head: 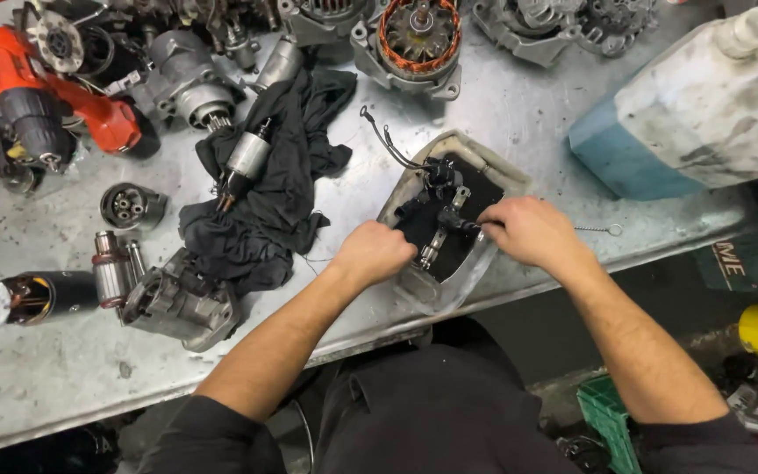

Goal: The person cleans various disassembled mechanical components, including a starter motor and cylindrical metal parts, by scrubbing them in a container of dark liquid and wiping them with a black cloth. The person uses a screwdriver to assist in cleaning and organizes the parts on a metal workbench.

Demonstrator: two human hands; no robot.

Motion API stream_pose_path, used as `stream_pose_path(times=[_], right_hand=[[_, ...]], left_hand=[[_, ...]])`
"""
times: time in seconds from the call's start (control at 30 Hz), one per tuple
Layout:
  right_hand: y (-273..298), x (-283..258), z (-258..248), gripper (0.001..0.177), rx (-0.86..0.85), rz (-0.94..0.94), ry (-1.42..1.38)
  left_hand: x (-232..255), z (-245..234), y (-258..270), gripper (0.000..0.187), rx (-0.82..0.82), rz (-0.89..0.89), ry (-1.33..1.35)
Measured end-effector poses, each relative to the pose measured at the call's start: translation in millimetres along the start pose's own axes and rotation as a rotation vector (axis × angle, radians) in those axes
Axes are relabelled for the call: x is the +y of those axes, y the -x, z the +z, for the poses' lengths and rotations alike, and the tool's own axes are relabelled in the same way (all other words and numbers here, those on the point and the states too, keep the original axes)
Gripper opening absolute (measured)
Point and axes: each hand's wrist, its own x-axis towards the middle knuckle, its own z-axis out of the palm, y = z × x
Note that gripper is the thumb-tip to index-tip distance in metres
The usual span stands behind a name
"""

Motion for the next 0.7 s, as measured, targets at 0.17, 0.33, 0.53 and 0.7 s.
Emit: stream_pose_path(times=[0.17, 0.33, 0.53, 0.7], right_hand=[[5.1, 6.6, -1.0, 0.023, 0.078, -0.098, -0.099], [15.2, 19.1, -6.5, 0.023, 0.118, -0.032, -0.127], [24.7, 17.3, -12.8, 0.022, 0.113, -0.014, -0.080], [24.8, 5.6, -20.2, 0.020, 0.106, 0.002, -0.019]], left_hand=[[-1.2, 10.7, -10.7, 0.014, -0.041, 0.007, -0.052], [-2.6, 15.1, -20.0, 0.015, -0.053, 0.063, -0.047], [-2.1, 14.1, -23.5, 0.015, -0.117, 0.140, -0.105], [1.7, 0.9, -25.3, 0.015, -0.167, 0.151, -0.099]])
